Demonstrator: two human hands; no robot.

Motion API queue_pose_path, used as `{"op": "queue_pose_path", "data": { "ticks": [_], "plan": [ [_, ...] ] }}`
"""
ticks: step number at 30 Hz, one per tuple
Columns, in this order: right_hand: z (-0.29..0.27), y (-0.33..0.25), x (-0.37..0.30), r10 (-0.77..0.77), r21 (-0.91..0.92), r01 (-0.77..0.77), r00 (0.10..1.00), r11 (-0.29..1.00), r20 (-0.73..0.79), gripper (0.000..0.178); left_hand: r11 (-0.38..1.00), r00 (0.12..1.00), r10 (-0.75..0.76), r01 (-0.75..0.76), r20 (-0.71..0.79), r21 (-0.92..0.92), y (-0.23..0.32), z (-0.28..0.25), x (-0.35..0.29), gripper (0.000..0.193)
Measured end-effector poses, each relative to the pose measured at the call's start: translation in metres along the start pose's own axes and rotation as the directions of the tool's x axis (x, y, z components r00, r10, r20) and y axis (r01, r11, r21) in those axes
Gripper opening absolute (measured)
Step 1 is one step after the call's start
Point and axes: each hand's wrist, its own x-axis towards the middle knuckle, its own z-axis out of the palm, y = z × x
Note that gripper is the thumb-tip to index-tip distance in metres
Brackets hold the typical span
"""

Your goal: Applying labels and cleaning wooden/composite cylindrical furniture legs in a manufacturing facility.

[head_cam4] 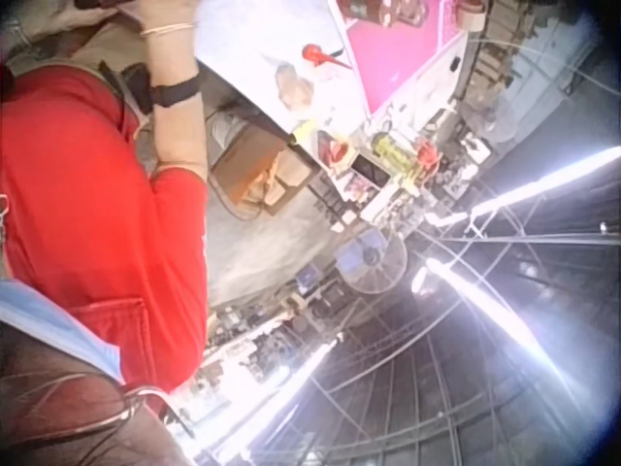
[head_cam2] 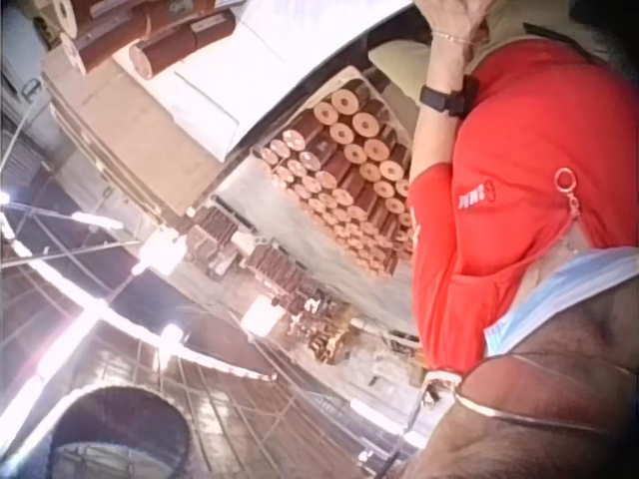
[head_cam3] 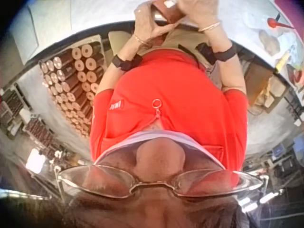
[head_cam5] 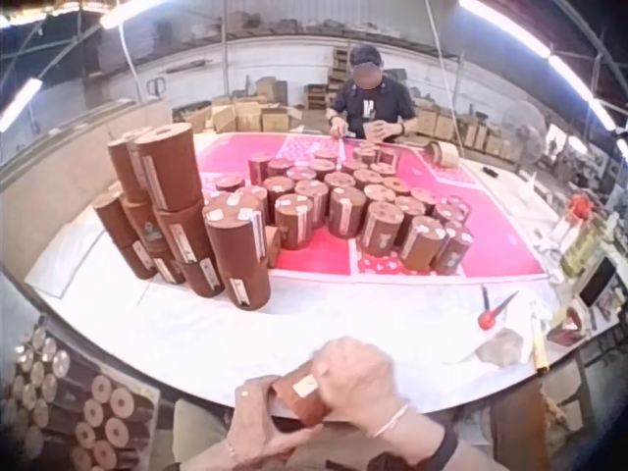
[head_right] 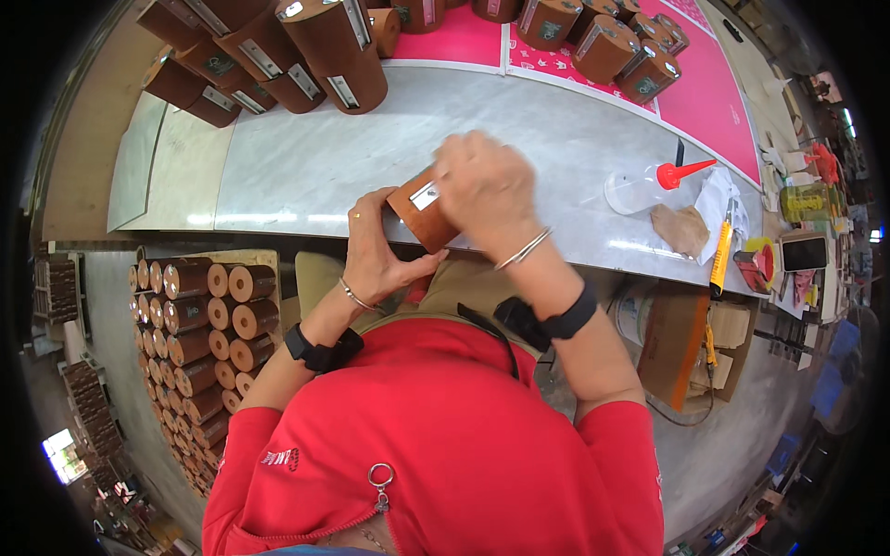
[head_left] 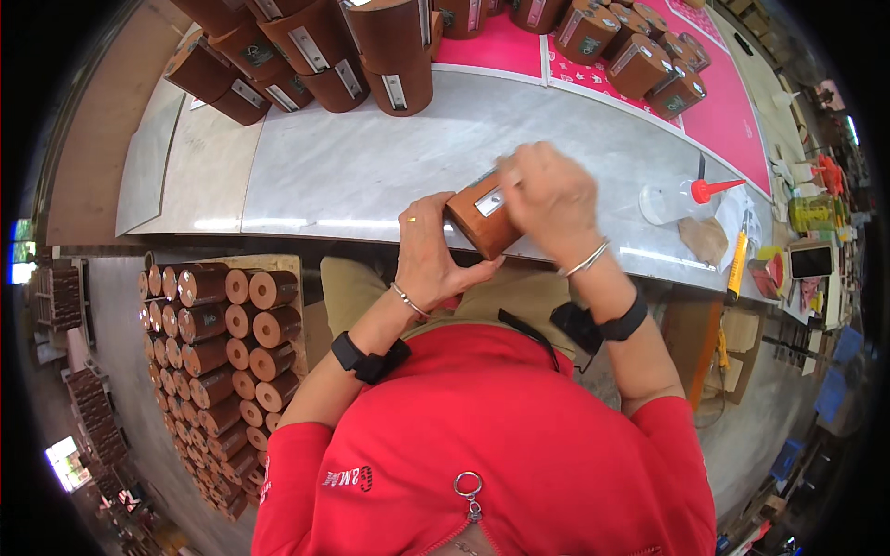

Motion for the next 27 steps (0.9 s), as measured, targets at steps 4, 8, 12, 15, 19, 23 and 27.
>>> {"op": "queue_pose_path", "data": {
  "ticks": [4,8,12,15,19,23,27],
  "plan": [
    [-0.008,0.050,-0.007,0.216,-0.144,-0.209,0.976,0.967,0.038,0.015,0.992,0.999,-0.047,0.049,0.025,-0.120,0.009,-0.012,0.010,0.085],
    [-0.017,0.056,-0.024,0.347,0.021,-0.353,0.928,0.935,0.134,0.018,0.946,0.987,-0.129,0.151,0.096,-0.287,0.015,-0.035,0.025,0.087],
    [-0.025,0.031,-0.024,0.354,0.296,-0.372,0.928,0.880,0.117,0.017,0.982,0.997,-0.024,0.036,0.067,-0.186,0.016,-0.043,0.040,0.084],
    [-0.030,0.009,-0.015,0.243,0.406,-0.246,0.968,0.880,0.059,0.014,0.976,0.999,0.011,-0.004,0.034,-0.220,0.015,-0.038,0.046,0.085],
    [-0.026,-0.013,-0.003,-0.068,0.370,0.077,0.997,0.926,-0.037,0.011,0.956,0.999,-0.024,0.033,0.033,-0.290,0.010,-0.019,0.050,0.085],
    [-0.019,-0.009,0.006,-0.122,0.212,0.120,0.993,0.970,-0.003,0.014,0.876,0.988,-0.089,0.136,0.123,-0.463,0.003,0.001,0.054,0.080],
    [-0.018,-0.005,0.000,-0.079,0.164,0.083,0.996,0.983,-0.032,0.013,0.925,0.982,-0.085,0.142,0.171,-0.351,-0.006,0.011,0.054,0.081]
  ]
}}
